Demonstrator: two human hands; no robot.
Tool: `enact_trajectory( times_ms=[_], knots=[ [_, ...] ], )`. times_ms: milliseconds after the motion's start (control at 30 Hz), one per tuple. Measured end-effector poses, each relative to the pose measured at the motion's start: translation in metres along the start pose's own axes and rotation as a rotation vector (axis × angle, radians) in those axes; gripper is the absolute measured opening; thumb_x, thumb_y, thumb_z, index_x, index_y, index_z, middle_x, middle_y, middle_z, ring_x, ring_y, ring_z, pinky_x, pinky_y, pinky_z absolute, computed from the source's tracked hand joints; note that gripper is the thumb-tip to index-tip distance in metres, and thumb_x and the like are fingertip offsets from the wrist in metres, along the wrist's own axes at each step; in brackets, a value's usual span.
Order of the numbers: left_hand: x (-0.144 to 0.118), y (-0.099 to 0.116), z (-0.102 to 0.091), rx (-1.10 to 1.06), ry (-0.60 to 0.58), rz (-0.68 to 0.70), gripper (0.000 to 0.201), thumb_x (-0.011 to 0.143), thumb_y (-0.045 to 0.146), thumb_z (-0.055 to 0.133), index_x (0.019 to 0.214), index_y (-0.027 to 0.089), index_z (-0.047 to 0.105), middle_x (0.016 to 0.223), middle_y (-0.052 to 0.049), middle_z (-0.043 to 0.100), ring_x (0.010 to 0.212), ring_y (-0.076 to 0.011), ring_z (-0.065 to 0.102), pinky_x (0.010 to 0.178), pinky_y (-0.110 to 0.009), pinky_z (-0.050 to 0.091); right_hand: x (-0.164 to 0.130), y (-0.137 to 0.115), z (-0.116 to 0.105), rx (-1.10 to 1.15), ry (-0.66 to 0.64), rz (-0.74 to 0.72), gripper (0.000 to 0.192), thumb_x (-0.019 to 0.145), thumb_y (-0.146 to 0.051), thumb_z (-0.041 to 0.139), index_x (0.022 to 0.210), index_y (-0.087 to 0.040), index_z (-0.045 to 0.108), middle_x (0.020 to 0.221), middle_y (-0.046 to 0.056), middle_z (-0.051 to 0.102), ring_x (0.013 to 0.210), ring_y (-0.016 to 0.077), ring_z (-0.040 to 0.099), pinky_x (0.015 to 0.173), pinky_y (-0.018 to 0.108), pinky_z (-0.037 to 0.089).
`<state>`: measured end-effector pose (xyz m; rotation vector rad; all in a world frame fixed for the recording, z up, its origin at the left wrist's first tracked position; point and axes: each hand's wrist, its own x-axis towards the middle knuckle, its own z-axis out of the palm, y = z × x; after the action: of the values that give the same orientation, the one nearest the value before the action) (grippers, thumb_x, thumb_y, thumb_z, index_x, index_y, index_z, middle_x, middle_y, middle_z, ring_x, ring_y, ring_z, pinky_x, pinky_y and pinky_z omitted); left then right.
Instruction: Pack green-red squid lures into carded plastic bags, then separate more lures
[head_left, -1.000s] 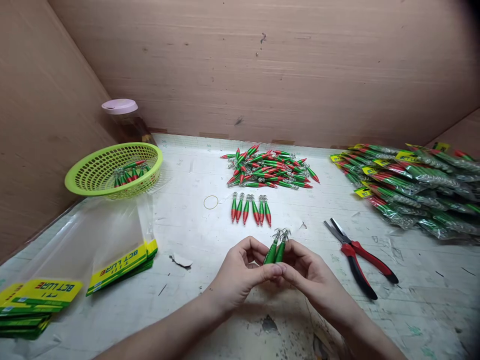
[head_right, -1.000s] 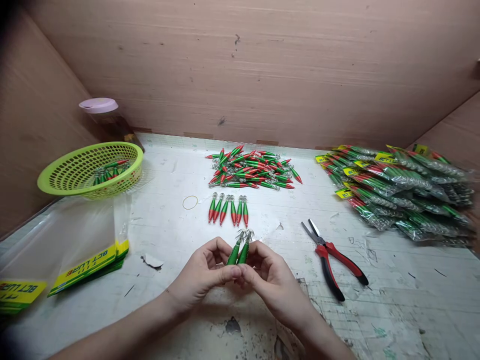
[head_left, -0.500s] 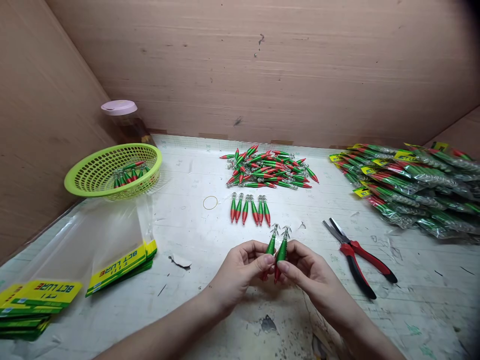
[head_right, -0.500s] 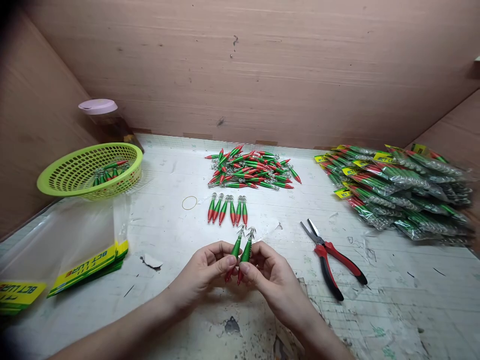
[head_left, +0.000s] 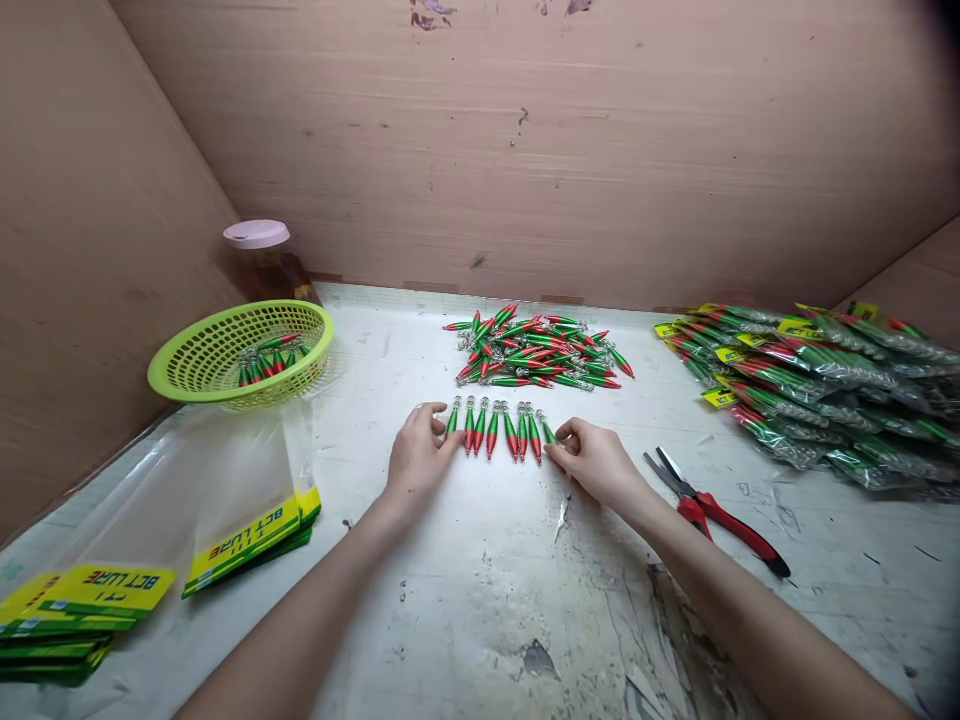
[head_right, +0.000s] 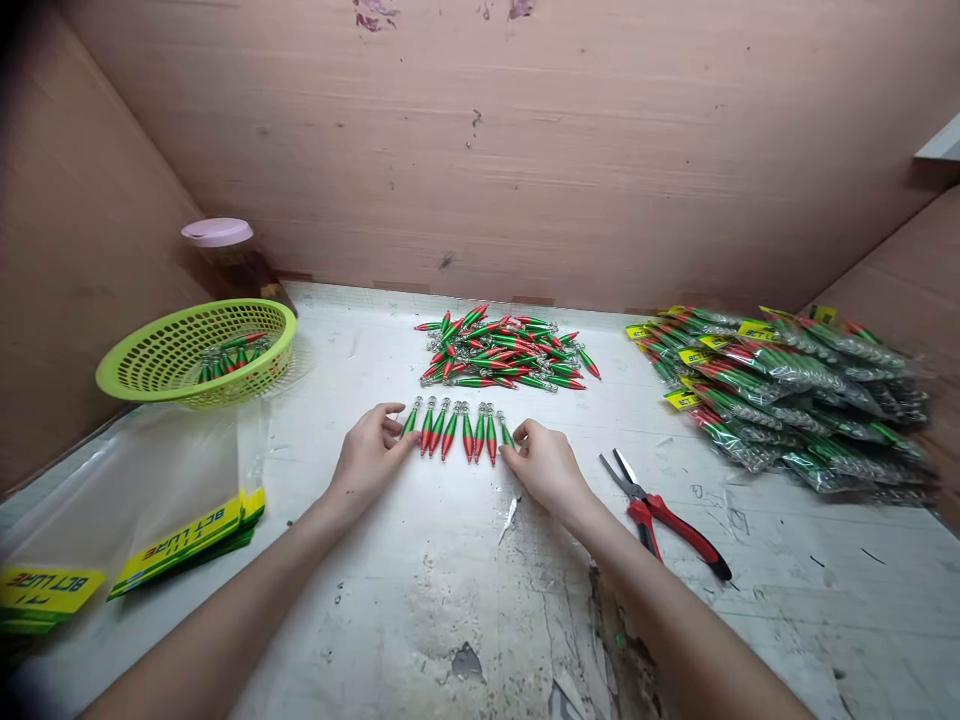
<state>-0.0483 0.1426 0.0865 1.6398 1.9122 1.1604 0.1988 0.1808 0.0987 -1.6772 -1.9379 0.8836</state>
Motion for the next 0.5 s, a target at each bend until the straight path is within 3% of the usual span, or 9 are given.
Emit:
enact_trajectory(
  times_ms=[200,333,400,500],
  knots=[
    [-0.004,0.004,0.002,0.089,-0.045,0.108,0.026,0.084,0.025,0.052,0.109,0.018,0.055,0.095,-0.004,0.052,0.061,-0.014,0.054,0.069,-0.034,0.046,0.006,-0.003,0.002,-0.11,-0.025,-0.086,0.01,0.083,-0.028,0.056,0.086,-0.019,0.052,0.06,-0.002,0.062,0.056,0.0147,0.058,0.054,0.024,0.038],
    [-0.012,0.012,-0.002,0.125,0.0,0.185,0.027,0.088,0.028,0.048,0.113,0.017,0.052,0.107,-0.009,0.05,0.066,-0.0156,0.056,0.066,-0.032,0.046,0.034,-0.011,-0.01,-0.267,0.055,-0.195,0.013,0.087,-0.027,0.053,0.095,-0.017,0.055,0.076,0.002,0.064,0.07,0.0165,0.059,0.063,0.026,0.041],
    [-0.021,0.023,-0.004,0.137,-0.005,0.274,0.026,0.09,0.028,0.045,0.114,0.02,0.052,0.11,-0.009,0.051,0.074,-0.0173,0.058,0.066,-0.03,0.046,0.057,-0.022,-0.015,-0.372,0.107,-0.263,0.015,0.088,-0.024,0.05,0.099,-0.016,0.056,0.091,0.007,0.063,0.083,0.0192,0.059,0.07,0.028,0.041],
    [-0.038,0.04,-0.007,0.14,-0.099,0.52,0.021,0.092,0.021,0.043,0.109,0.019,0.055,0.11,-0.01,0.055,0.088,-0.0199,0.06,0.07,-0.028,0.047,0.088,-0.043,-0.015,-0.524,0.118,-0.35,0.017,0.089,-0.017,0.046,0.102,-0.013,0.057,0.107,0.012,0.058,0.092,0.0219,0.057,0.074,0.031,0.041]
  ],
)
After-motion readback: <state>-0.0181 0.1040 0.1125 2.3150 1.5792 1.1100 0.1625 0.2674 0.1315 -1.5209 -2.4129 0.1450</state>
